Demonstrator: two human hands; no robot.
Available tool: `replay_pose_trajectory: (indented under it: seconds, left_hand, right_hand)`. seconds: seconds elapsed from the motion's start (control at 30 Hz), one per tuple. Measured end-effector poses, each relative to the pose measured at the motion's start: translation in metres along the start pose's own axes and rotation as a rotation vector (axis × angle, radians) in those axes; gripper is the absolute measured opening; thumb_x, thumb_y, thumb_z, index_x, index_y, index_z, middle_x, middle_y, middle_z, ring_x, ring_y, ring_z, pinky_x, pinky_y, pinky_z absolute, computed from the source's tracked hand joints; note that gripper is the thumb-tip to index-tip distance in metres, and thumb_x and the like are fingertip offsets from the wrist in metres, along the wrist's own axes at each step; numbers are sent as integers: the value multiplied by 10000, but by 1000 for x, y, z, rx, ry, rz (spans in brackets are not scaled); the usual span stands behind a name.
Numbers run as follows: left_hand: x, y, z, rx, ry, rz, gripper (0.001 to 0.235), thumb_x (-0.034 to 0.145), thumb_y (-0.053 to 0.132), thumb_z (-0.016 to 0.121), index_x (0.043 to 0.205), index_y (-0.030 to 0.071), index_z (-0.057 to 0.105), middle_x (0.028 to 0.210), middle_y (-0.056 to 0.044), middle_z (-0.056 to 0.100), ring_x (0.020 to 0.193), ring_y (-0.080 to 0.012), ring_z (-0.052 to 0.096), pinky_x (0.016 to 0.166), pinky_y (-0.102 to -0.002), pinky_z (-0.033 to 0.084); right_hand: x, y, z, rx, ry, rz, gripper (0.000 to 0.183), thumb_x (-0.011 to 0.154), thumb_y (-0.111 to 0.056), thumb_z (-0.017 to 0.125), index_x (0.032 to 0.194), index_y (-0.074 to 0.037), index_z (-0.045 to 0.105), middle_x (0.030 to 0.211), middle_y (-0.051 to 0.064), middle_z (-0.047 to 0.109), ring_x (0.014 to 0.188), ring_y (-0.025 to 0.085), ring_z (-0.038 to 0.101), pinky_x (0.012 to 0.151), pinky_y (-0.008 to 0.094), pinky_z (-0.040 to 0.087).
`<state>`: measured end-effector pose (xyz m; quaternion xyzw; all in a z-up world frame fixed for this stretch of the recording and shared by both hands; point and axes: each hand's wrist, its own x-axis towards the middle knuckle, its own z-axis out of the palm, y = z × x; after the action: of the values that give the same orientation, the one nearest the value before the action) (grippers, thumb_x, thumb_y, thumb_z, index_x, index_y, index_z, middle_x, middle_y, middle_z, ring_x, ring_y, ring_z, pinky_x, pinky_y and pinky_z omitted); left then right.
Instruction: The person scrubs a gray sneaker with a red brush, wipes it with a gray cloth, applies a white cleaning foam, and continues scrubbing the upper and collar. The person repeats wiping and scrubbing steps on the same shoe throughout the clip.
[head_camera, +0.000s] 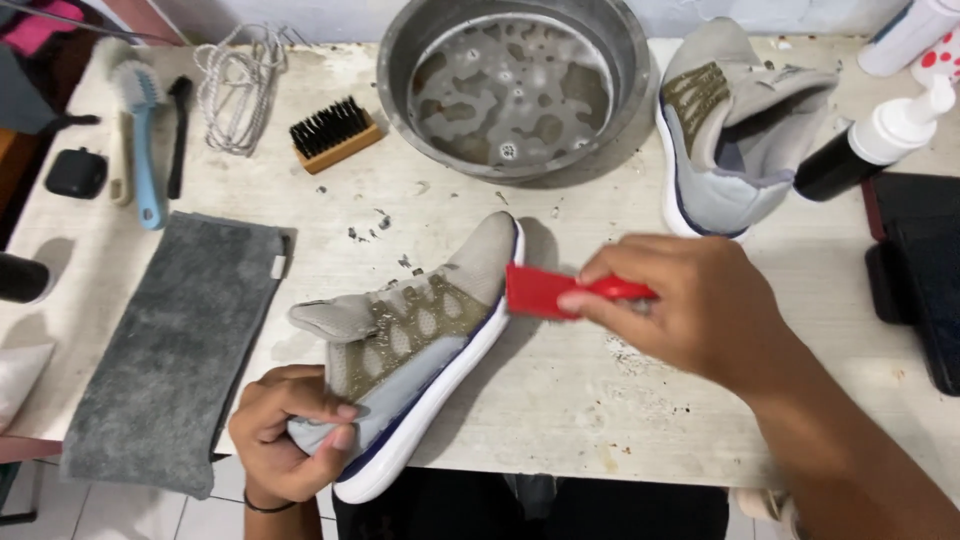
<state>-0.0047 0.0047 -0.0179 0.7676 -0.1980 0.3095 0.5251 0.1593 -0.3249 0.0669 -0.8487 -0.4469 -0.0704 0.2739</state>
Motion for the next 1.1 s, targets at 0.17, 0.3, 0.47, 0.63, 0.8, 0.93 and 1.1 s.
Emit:
replay_pose_trajectory:
  seconds: [0.17,0.3,0.47,0.63,0.8,0.93,1.1]
  left_hand:
    - [-2,-2,-1,-36,-13,-29,48,784,150,669,782,111,643,644,-5,686,430,-74,395,433,-234,284]
    - [-8,-7,-5,-48,-5,-71,29,801,158,675,813,142,655,697,8,697,462,-52,454,466,-215,331]
    - [-18,-1,-2,31,86,-209,122,788,230,689,764,133,619,646,8,635,493,-77,421,522,-240,320]
    - [-17,1,-3,12,80,-244,152,793,250,688,756,128,605,584,19,560,490,-70,386,514,-235,283]
    - [-22,2,-5,52,58,-274,122,792,232,678,767,140,602,592,20,556,481,-67,389,496,-230,273]
    - [-25,1,-7,102,58,-303,128,765,262,687,755,155,619,630,17,623,510,-89,471,526,-225,340]
    - [-21,3,-7,32,29,-277,100,768,208,662,758,125,608,560,23,520,467,-74,381,470,-233,257]
  right_hand:
    - [2,6,-2,-33,59,-13,214,898,-319,777,901,-105,767,736,12,750,541,116,648,386,228,445]
    - [5,32,10,-139,178,-39,196,956,-272,805,892,-89,773,707,19,734,515,100,615,414,214,433]
    - [16,17,6,269,47,-90,103,934,-150,748,890,-62,777,659,28,734,398,29,537,313,110,377]
    - [13,30,18,243,93,27,71,913,-136,778,882,-73,770,609,22,696,406,53,523,341,155,392]
    - [17,31,25,222,104,134,86,951,-143,758,913,-67,770,574,2,655,405,48,466,358,160,319]
    - [17,30,27,330,107,77,121,911,-188,777,867,-76,771,553,-11,632,433,52,451,416,191,312]
    - [17,33,26,391,61,165,129,919,-214,758,875,-95,778,525,-26,586,421,52,387,419,206,271]
